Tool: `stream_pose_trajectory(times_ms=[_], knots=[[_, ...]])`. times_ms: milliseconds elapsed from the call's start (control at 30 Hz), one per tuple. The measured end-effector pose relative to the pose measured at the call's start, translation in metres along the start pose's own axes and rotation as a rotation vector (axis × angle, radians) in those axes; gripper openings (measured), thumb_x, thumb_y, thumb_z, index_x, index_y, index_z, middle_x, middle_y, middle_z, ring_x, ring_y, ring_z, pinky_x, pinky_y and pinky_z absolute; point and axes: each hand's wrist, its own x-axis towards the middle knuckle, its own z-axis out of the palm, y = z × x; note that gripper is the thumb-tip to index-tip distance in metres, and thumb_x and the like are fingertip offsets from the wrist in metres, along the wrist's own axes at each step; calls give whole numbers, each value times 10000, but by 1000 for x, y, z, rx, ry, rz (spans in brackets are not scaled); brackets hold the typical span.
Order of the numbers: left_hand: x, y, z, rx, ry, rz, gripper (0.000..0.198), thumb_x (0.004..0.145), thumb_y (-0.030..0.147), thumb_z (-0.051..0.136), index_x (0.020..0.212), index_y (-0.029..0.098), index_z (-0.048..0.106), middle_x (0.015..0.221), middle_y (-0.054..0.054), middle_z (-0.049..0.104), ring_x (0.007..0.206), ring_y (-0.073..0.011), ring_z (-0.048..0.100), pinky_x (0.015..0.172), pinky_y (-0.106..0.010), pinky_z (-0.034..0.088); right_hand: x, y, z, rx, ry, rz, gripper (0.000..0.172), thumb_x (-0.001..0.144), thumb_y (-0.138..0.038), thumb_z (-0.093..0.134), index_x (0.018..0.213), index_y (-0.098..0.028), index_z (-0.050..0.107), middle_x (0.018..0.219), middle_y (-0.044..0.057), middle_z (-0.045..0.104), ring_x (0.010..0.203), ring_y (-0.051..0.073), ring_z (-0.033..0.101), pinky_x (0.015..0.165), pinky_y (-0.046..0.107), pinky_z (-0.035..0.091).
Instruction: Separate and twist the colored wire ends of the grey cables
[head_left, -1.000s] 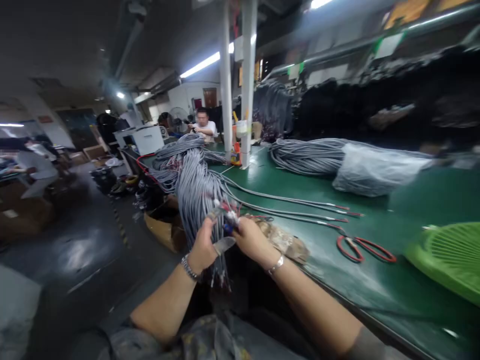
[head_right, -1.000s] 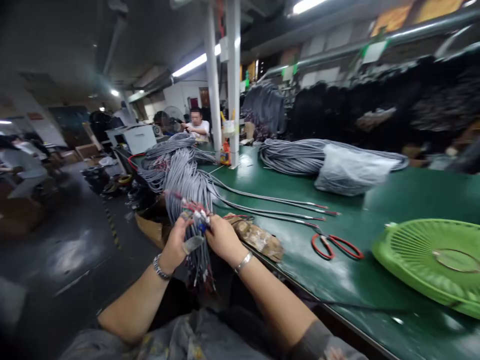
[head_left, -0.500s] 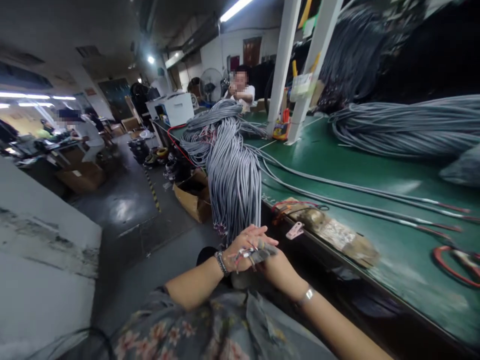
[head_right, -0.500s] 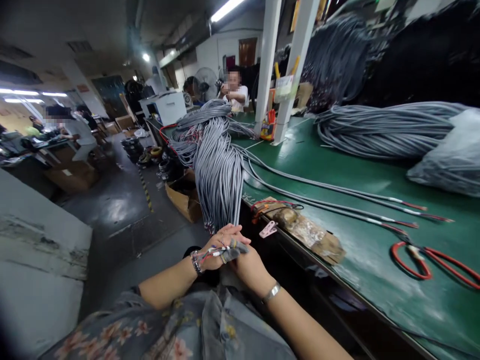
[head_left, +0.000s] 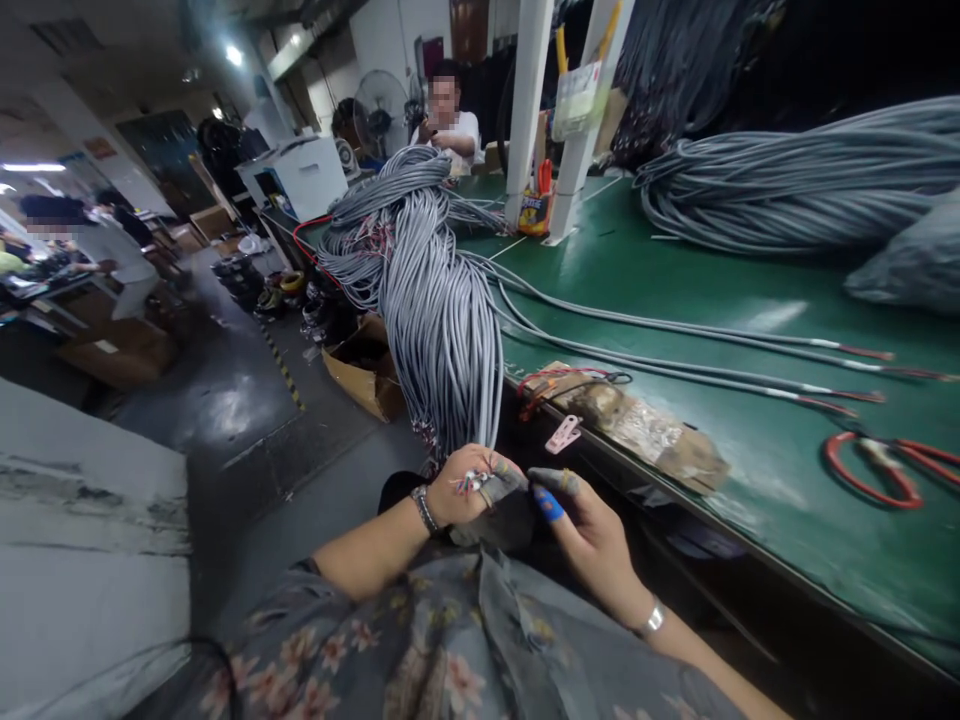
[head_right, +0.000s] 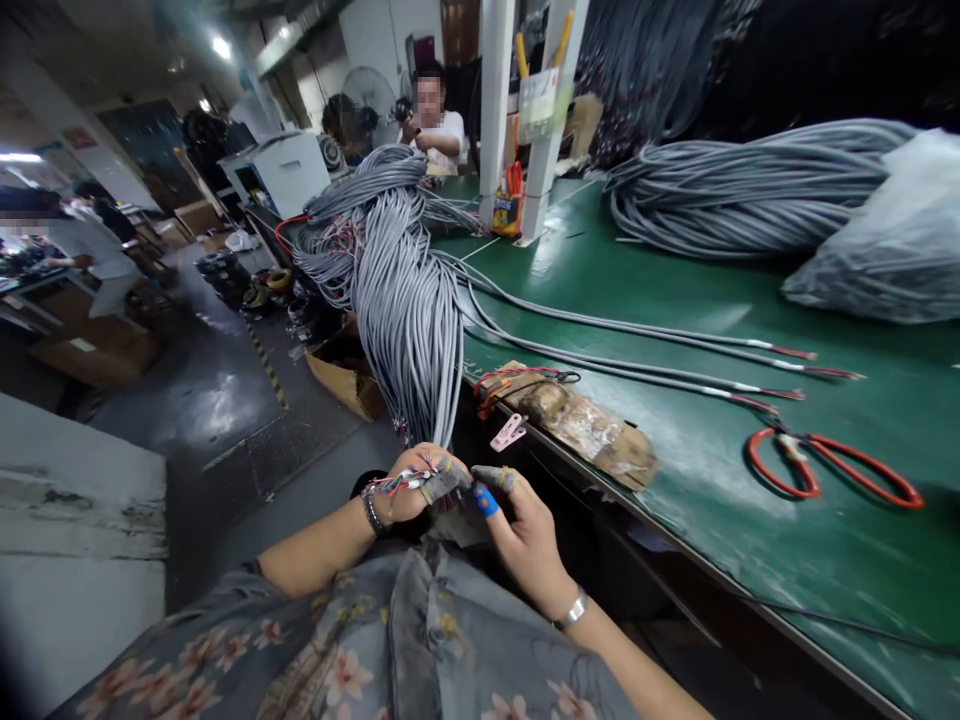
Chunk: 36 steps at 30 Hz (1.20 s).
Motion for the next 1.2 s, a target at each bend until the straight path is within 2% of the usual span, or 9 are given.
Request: stream_pose_trajectory(times_ms=[133,300,467,567,667,767,967,1100,1200], knots=[[3,-4,2,155,-39,51,278,844,408,559,756,180,691,815,-87,726,841,-215,678,866,-341,489,6,-16,-1,9,-44,-34,209,865,-368,572,998,-227,652,795,47,649,686,191,614,629,306,523],[5,-5,3,347,-58,101,213,814,363,558,709,199,646,767,-84,711,815,-228,668,852,-361,489,15,-25,7,81,-22,-15,168,879,-346,546,858,-233,668,768,46,634,697,194,595,649,319,504],[6,6,-13,227,-184,177,320,830,458,568,990,213,698,1042,-101,734,1011,-234,668,1007,-393,440,12,-23,4,209,-18,43,233,877,-416,566,790,-230,675,743,39,635,680,186,591,638,303,498],[-1,14,-27,81,-111,136,387,862,513,559,1022,196,713,1193,-126,686,1105,-251,638,988,-393,469,8,-19,-5,276,-4,102,294,870,-485,565,789,-228,682,760,44,653,689,190,597,652,306,503],[-9,17,-36,-64,109,-17,457,868,549,552,1011,149,721,993,-140,730,791,-213,696,739,-337,554,6,-16,-12,295,-4,160,328,851,-528,577,789,-224,685,762,47,664,692,193,603,656,306,504],[-10,16,-36,-68,130,-101,516,830,578,593,1032,120,715,704,-78,698,549,-143,614,555,-264,508,8,-17,-12,282,-45,146,338,848,-533,579,758,-223,679,728,43,655,674,189,599,649,303,501],[-2,18,-17,109,5,148,487,799,581,624,969,132,712,984,-142,708,802,-195,663,720,-299,532,15,-18,5,280,-39,118,331,845,-514,594,712,-217,652,690,29,624,640,173,568,610,291,485],[-2,14,-11,222,21,136,421,840,567,572,847,165,696,861,-112,717,807,-203,663,765,-310,508,17,-12,15,411,-17,297,396,740,-601,671,683,-211,630,664,24,637,617,170,558,602,297,494],[-3,8,-13,328,-40,98,355,830,521,599,750,183,667,754,-75,704,727,-186,648,731,-293,477,17,-10,19,538,-15,458,440,615,-615,766,678,-200,635,650,16,648,604,164,557,610,304,501]])
